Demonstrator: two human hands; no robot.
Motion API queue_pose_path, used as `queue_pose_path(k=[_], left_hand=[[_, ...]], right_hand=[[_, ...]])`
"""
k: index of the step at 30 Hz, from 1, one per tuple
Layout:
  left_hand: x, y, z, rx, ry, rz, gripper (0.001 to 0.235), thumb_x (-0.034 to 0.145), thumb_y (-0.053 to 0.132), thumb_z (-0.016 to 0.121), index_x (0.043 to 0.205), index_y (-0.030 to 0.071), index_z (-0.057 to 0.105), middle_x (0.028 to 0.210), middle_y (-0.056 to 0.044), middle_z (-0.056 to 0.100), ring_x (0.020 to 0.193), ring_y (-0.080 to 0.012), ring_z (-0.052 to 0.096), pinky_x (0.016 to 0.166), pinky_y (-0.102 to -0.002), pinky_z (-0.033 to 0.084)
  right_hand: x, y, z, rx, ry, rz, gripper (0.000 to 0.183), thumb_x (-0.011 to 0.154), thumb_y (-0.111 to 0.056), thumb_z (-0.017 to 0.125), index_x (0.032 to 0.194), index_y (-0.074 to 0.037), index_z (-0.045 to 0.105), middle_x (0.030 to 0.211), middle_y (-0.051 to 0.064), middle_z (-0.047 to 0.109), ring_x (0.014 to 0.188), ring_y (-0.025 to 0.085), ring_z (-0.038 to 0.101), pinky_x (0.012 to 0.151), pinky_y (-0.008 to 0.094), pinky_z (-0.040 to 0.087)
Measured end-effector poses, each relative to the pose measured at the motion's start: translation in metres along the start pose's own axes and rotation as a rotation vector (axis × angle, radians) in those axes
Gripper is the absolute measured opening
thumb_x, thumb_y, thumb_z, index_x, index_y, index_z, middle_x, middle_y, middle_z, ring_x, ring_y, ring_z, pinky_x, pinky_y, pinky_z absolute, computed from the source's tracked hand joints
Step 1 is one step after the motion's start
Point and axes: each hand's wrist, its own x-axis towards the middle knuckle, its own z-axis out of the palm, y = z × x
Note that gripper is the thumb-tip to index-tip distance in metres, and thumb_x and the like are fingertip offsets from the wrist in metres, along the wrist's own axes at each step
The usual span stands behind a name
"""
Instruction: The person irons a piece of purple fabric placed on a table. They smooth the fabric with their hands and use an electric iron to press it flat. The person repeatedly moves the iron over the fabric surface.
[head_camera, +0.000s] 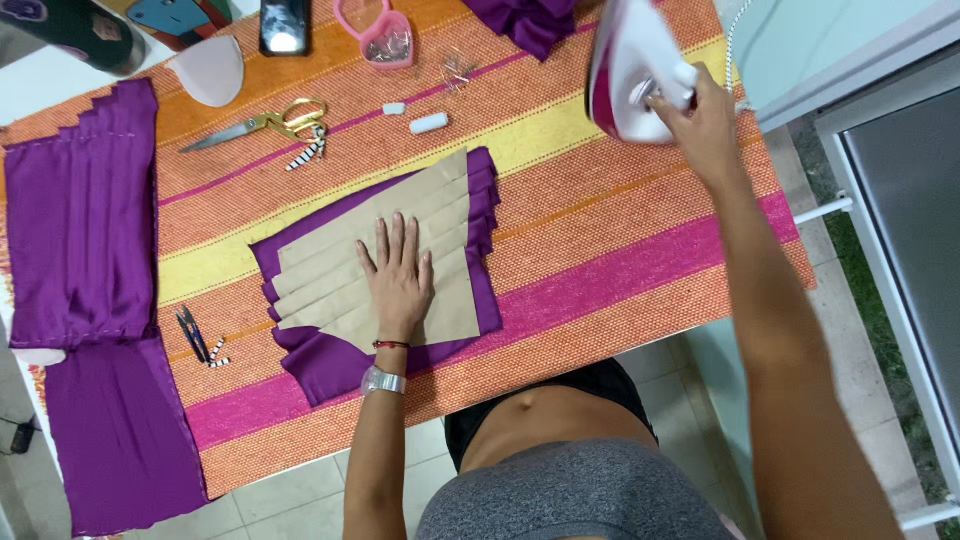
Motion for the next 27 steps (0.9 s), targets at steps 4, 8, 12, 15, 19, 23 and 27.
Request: queue_pose_path(k=[4,8,12,15,19,23,27], left_hand=[[0.002,-0.001,0.002,0.016,0.015,0.005,0.062,0.116,0.04,0.044,0.173,0.016,0.039,0.182,-0.008,0.028,0.17,-0.0324,0.018,0.134,-0.066,0.004],[0.002,-0.003,0.003,-0.014,-0.095,-0.058,0.064,0.115,0.049,0.038,0.174,0.024,0.034,0.183,-0.004,0.028,0.169,-0.0322,0.018,0.133,-0.068,0.004],[0.004,-0.004,0.004,-0.01,-0.114,-0.058,0.065,0.114,0.049,0.038,0.174,0.024,0.033,0.183,-0.005,0.027,0.169,-0.0332,0.017,0.132,-0.069,0.005],[0.004,-0.002,-0.005,-0.032,-0.12,-0.055,0.064,0.116,0.048,0.035,0.175,0.023,0.032,0.183,-0.005,0.026,0.169,-0.034,0.017,0.132,-0.069,0.005],[0.004,-0.001,-0.006,-0.04,-0.122,-0.05,0.064,0.116,0.048,0.034,0.176,0.024,0.029,0.183,-0.004,0.024,0.169,-0.0332,0.015,0.133,-0.069,0.005],[0.003,0.001,-0.009,-0.038,-0.11,-0.052,0.063,0.117,0.047,0.034,0.175,0.024,0.03,0.183,-0.005,0.025,0.169,-0.0332,0.016,0.133,-0.069,0.005],[0.003,-0.001,-0.006,-0.03,-0.109,-0.062,0.064,0.116,0.049,0.034,0.175,0.025,0.031,0.183,-0.004,0.026,0.169,-0.032,0.017,0.134,-0.068,0.005]], right_hand=[[0.003,-0.03,-0.003,-0.413,-0.265,-0.012,0.041,0.115,-0.032,0.076,0.131,0.005,0.066,0.104,0.019,0.078,0.083,0.028,0.077,0.063,0.041,0.065],[-0.048,-0.045,0.021,-0.733,-0.43,-0.054,0.051,0.109,-0.045,0.067,0.119,0.005,0.068,0.1,0.038,0.078,0.098,0.057,0.078,0.085,0.065,0.061],[-0.079,-0.056,0.043,-0.751,-0.502,0.112,0.051,0.111,-0.051,0.059,0.121,-0.001,0.062,0.102,0.033,0.08,0.101,0.053,0.08,0.088,0.062,0.061],[-0.078,-0.11,0.032,-0.428,-0.606,0.162,0.051,0.109,-0.045,0.059,0.108,0.006,0.066,0.066,0.027,0.075,0.063,0.043,0.079,0.074,0.049,0.063],[-0.066,-0.091,0.048,-0.6,-0.538,0.192,0.058,0.114,-0.049,0.054,0.138,0.003,0.065,0.11,0.04,0.077,0.11,0.057,0.076,0.091,0.065,0.061],[-0.033,-0.036,0.051,-0.554,-0.319,0.232,0.065,0.12,-0.055,0.055,0.142,0.006,0.066,0.086,0.031,0.073,0.079,0.046,0.075,0.076,0.054,0.063],[-0.032,-0.032,0.049,-0.485,-0.334,0.225,0.068,0.119,-0.051,0.056,0.146,0.012,0.06,0.057,0.021,0.07,0.051,0.035,0.076,0.068,0.048,0.065]])
